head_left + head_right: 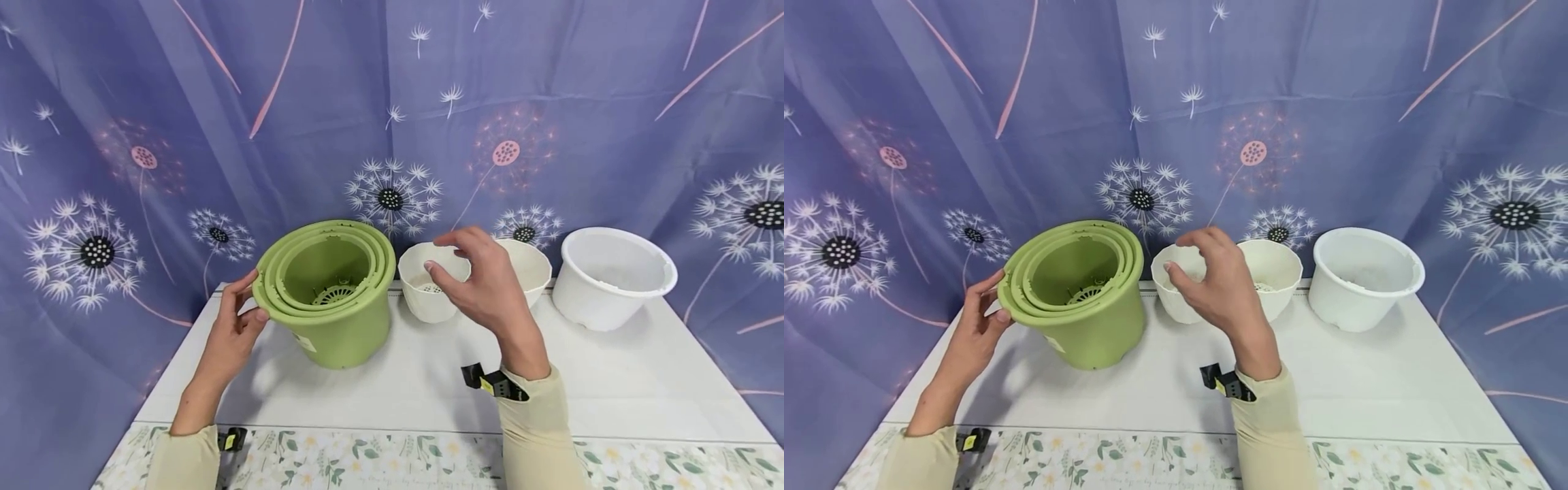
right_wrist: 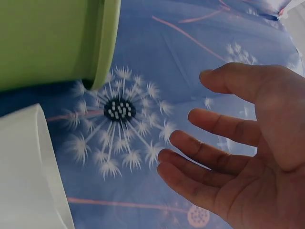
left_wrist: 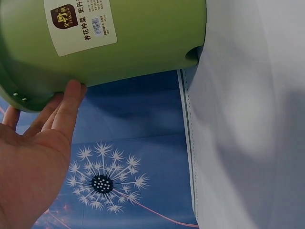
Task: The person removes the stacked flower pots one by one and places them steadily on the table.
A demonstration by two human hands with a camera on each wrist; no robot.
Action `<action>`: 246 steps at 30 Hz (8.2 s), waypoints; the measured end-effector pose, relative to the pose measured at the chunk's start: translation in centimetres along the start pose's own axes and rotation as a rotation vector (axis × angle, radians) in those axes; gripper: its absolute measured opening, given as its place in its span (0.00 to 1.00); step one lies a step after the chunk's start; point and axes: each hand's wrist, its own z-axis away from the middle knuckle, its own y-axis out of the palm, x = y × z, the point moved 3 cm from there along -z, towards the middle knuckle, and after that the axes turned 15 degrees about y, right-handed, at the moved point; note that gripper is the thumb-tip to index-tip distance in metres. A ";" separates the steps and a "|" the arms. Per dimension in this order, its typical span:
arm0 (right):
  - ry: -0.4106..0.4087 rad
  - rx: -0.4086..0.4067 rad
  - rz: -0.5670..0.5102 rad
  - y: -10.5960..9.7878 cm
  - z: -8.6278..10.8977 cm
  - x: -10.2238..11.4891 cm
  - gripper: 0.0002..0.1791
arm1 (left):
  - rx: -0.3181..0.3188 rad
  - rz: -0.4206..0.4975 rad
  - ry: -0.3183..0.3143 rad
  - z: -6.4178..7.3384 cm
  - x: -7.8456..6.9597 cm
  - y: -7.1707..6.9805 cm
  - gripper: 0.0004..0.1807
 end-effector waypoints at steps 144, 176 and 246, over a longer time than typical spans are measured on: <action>-0.059 0.187 0.126 11.9 1.3 3.2 0.16 | -0.011 0.010 0.008 -0.1 0.0 -0.2 0.34; -0.153 0.055 0.039 11.9 1.2 3.7 0.23 | -0.016 0.009 0.011 -0.1 0.1 -0.1 0.33; -0.188 -0.012 -0.206 10.7 1.2 5.0 0.25 | -0.023 0.020 0.014 -0.1 0.2 0.0 0.34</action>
